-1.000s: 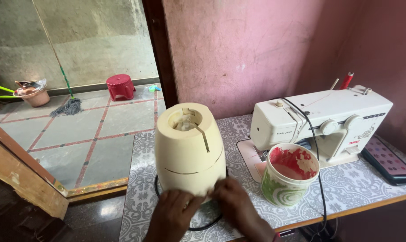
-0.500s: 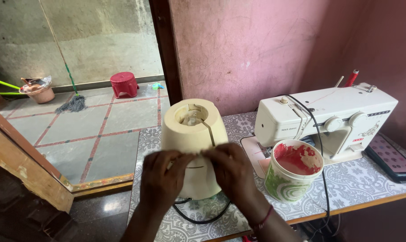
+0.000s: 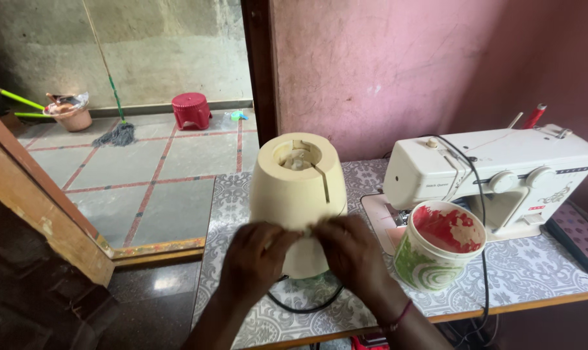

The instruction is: The person wipes the exterior surfaces and crevices of a mixer grinder base using a white cloth, turning it over several times to clean different sides.

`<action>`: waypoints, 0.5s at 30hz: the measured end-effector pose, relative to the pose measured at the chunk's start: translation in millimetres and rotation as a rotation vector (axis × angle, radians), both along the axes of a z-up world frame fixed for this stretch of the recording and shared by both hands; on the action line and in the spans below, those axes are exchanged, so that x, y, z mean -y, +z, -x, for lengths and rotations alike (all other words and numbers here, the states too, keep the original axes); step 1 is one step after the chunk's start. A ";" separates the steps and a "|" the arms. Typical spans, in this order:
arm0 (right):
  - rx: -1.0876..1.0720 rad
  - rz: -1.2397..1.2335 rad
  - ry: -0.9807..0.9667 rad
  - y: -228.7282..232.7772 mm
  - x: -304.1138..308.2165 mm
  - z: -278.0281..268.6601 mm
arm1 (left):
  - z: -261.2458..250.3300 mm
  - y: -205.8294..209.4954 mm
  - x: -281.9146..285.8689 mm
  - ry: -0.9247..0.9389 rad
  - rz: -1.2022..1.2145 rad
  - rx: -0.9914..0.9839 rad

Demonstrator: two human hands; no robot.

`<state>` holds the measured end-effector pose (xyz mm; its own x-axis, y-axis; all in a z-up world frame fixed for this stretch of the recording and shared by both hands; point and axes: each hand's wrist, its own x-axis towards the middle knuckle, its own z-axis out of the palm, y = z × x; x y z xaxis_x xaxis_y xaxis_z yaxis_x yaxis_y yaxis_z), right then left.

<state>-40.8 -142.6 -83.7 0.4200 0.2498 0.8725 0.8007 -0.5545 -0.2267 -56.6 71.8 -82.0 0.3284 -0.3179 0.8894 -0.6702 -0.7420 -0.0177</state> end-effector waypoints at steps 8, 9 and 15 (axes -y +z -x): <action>0.061 -0.142 -0.090 39.6 -14.3 -15.1 | -17.7 52.5 13.7 0.004 0.152 0.042; 0.063 -0.120 -0.097 29.3 -14.0 -11.7 | -14.2 42.3 13.8 -0.001 0.174 0.021; 0.045 0.156 0.118 -24.8 0.9 10.9 | 11.8 -20.6 -5.6 -0.055 0.097 -0.150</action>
